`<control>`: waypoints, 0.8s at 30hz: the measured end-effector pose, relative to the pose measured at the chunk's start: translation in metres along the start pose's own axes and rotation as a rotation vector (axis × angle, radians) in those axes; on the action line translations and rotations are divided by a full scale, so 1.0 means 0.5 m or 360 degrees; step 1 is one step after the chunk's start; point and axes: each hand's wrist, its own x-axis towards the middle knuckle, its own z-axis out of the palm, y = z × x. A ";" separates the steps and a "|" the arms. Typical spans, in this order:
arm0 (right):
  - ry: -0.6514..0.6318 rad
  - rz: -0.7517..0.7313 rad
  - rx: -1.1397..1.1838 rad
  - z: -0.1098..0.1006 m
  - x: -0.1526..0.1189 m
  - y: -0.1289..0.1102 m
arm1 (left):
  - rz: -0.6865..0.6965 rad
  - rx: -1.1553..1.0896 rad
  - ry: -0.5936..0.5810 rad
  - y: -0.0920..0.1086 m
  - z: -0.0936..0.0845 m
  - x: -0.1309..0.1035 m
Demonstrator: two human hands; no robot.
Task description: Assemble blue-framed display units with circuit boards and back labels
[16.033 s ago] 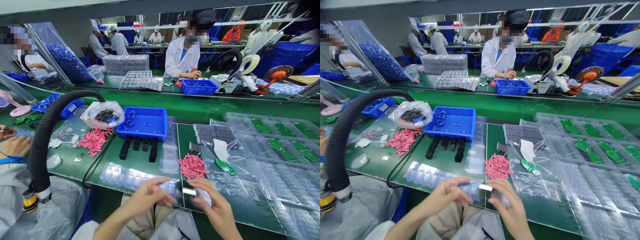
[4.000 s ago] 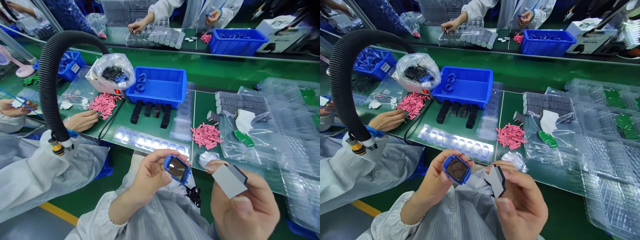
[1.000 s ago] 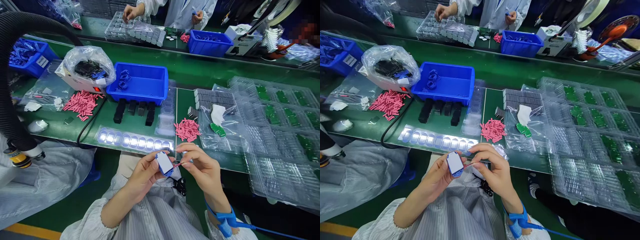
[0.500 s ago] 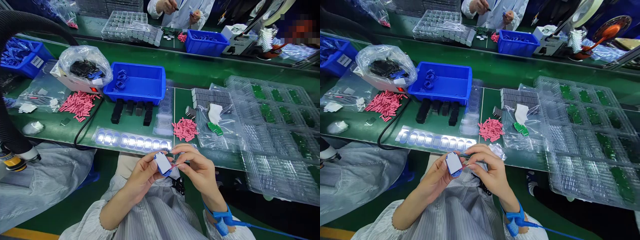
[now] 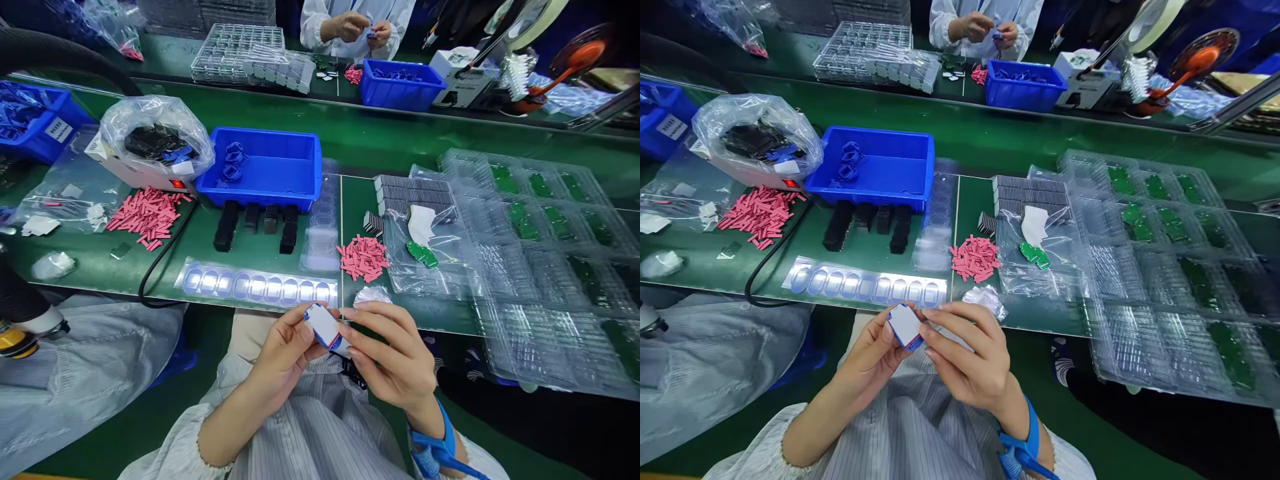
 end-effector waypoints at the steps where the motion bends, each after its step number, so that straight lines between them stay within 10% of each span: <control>1: 0.0016 0.0023 0.0002 0.001 -0.001 -0.002 | 0.0009 -0.0008 0.0004 -0.001 0.002 0.001; 9: 0.0379 0.0581 0.0264 0.029 -0.006 -0.020 | 0.0114 0.0131 0.0009 -0.004 0.025 0.016; 24: 0.0689 0.0693 0.0514 0.042 0.030 -0.022 | 0.0384 0.0432 0.0324 -0.014 0.063 0.027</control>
